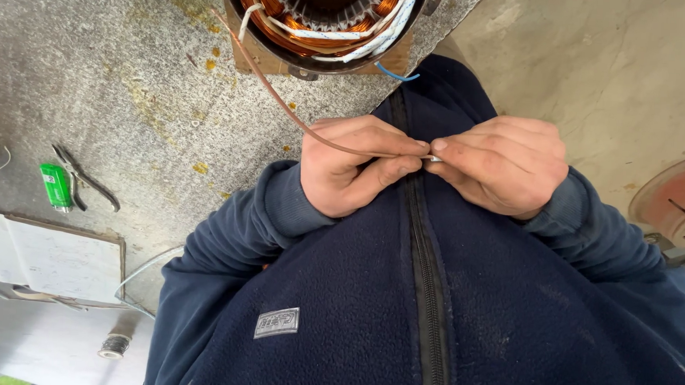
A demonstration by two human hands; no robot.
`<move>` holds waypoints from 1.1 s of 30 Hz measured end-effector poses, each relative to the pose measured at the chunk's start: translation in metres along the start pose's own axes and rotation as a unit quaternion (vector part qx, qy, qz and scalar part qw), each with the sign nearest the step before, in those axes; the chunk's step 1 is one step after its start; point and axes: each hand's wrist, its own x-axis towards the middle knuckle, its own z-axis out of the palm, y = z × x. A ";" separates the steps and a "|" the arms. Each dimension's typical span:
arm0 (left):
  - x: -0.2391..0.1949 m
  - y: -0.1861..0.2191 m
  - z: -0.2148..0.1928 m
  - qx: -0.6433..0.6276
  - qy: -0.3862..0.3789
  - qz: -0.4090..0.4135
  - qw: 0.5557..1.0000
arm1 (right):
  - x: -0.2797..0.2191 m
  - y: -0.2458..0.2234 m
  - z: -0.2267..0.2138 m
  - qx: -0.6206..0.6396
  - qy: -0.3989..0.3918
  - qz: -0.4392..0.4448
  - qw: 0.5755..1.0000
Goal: Connecting and insulating wires on an electric motor stator in a workshop.
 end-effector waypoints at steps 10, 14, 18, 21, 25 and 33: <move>-0.002 -0.002 0.000 -0.029 -0.002 0.001 1.000 | 0.001 0.000 0.001 0.005 0.014 0.007 1.000; -0.001 -0.001 -0.002 -0.022 -0.008 0.008 1.000 | 0.002 -0.001 0.001 0.006 0.006 0.009 1.000; 0.000 -0.003 -0.001 -0.015 -0.001 0.018 1.000 | 0.004 -0.002 0.001 -0.005 0.002 0.010 1.000; 0.000 0.000 -0.003 -0.011 0.008 0.003 1.000 | 0.006 -0.004 0.002 0.003 -0.002 0.035 0.999; -0.007 -0.010 -0.007 -0.097 0.020 -0.002 0.995 | 0.006 -0.002 0.004 0.020 0.000 0.061 0.998; -0.006 -0.016 -0.003 -0.063 0.038 0.029 0.997 | 0.017 -0.007 0.010 0.033 -0.003 0.062 0.998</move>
